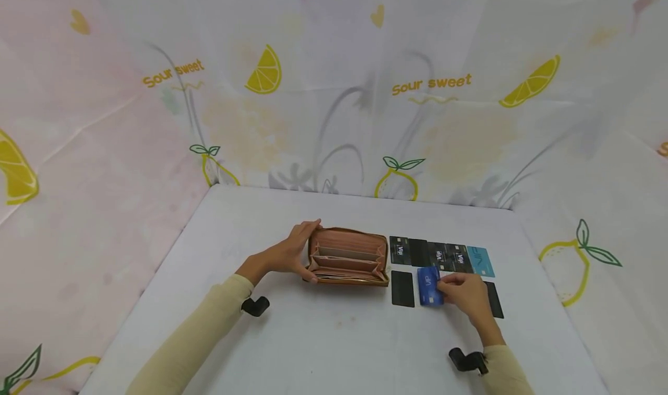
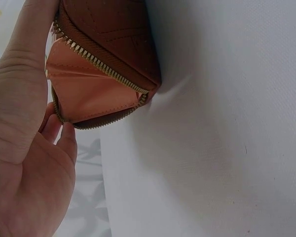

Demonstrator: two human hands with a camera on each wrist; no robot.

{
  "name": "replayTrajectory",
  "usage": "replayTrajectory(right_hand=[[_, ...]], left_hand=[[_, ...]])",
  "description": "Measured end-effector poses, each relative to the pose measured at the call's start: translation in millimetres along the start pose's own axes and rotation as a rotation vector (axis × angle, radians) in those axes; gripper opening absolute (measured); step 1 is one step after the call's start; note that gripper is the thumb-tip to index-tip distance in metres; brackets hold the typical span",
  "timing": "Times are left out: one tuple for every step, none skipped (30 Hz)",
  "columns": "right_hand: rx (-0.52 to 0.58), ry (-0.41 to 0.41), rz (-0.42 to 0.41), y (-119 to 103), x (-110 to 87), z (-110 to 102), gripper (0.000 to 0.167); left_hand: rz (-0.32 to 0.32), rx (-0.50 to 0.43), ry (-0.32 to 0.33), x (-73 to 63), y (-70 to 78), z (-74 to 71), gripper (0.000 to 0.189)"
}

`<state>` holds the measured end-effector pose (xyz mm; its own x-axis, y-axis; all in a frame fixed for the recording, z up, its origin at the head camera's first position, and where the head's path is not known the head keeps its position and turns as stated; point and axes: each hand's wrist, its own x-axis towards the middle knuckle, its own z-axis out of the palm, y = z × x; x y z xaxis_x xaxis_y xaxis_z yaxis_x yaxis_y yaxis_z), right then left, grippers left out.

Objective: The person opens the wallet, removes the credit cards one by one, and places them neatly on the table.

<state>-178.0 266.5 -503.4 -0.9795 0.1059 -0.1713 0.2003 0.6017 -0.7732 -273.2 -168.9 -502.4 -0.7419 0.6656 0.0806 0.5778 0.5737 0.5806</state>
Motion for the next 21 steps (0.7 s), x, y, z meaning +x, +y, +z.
replayTrajectory(right_hand=[[-0.001, -0.004, 0.014, 1.3, 0.8, -0.2, 0.036], [-0.002, -0.008, 0.027, 2.5, 1.7, -0.3, 0.037], [-0.004, -0.013, 0.038, 3.8, 2.5, -0.1, 0.037], [-0.008, -0.015, 0.049, 5.0, 3.3, 0.4, 0.038], [-0.009, -0.015, 0.058, 6.3, 4.3, 1.0, 0.038], [-0.01, -0.016, 0.066, 7.5, 5.0, 1.9, 0.038], [-0.011, -0.017, 0.072, 8.9, 5.6, 3.1, 0.038], [-0.012, -0.016, 0.076, 10.1, 6.1, 4.3, 0.039], [-0.015, -0.014, 0.084, 11.1, 6.7, 5.6, 0.039], [-0.019, -0.013, 0.086, 11.8, 7.2, 6.5, 0.041], [-0.024, -0.012, 0.088, 12.5, 8.1, 7.0, 0.042], [-0.034, -0.012, 0.091, 13.0, 8.7, 7.5, 0.044], [-0.041, -0.011, 0.094, 13.6, 9.6, 7.9, 0.045], [-0.049, -0.011, 0.097, 14.1, 10.0, 8.2, 0.046], [-0.056, -0.012, 0.101, 14.4, 10.5, 8.5, 0.046], [-0.06, -0.015, 0.101, 14.7, 10.7, 8.7, 0.046], [-0.065, -0.017, 0.101, 14.8, 11.3, 8.9, 0.046], [-0.07, -0.018, 0.102, 14.8, 11.5, 9.2, 0.045], [-0.075, -0.022, 0.101, 14.6, 11.8, 9.4, 0.045], [-0.082, -0.026, 0.101, 13.8, 11.7, 9.7, 0.044], [-0.089, -0.028, 0.099, 13.0, 11.9, 9.9, 0.043]], left_hand=[[0.002, -0.002, 0.001, 0.0, -0.1, 0.0, 0.14], [0.0, -0.001, 0.0, -0.1, -0.1, -0.1, 0.14], [-0.001, -0.001, -0.002, -0.1, -0.1, -0.2, 0.14], [-0.005, 0.001, -0.006, -0.1, -0.1, -0.4, 0.141], [-0.006, 0.003, -0.008, -0.1, -0.1, -0.6, 0.141], [-0.007, 0.002, -0.01, -0.1, -0.1, -0.9, 0.141], [-0.009, 0.0, -0.012, -0.1, -0.2, -1.2, 0.141], [-0.012, 0.001, -0.013, -0.1, -0.3, -1.4, 0.141], [-0.011, 0.001, -0.012, -0.1, -0.5, -1.7, 0.141], [-0.01, 0.0, -0.008, 0.0, -0.5, -1.9, 0.141], [-0.007, -0.001, -0.004, 0.2, -0.5, -2.1, 0.141], [-0.005, -0.002, -0.002, 0.4, -0.4, -2.3, 0.141], [-0.003, -0.003, 0.0, 0.6, -0.5, -2.4, 0.141], [-0.001, -0.003, 0.001, 0.8, -0.4, -2.4, 0.14], [0.001, -0.003, 0.001, 0.9, -0.4, -2.3, 0.14], [0.001, -0.004, 0.0, 0.9, -0.3, -2.2, 0.14], [0.0, -0.004, -0.003, 0.9, -0.1, -2.1, 0.14], [-0.001, -0.006, -0.005, 0.8, 0.0, -2.0, 0.14], [-0.005, -0.007, -0.007, 0.7, 0.1, -1.7, 0.14], [-0.008, -0.009, -0.008, 0.5, 0.3, -1.6, 0.14], [-0.009, -0.009, -0.008, 0.4, 0.3, -1.3, 0.141]])
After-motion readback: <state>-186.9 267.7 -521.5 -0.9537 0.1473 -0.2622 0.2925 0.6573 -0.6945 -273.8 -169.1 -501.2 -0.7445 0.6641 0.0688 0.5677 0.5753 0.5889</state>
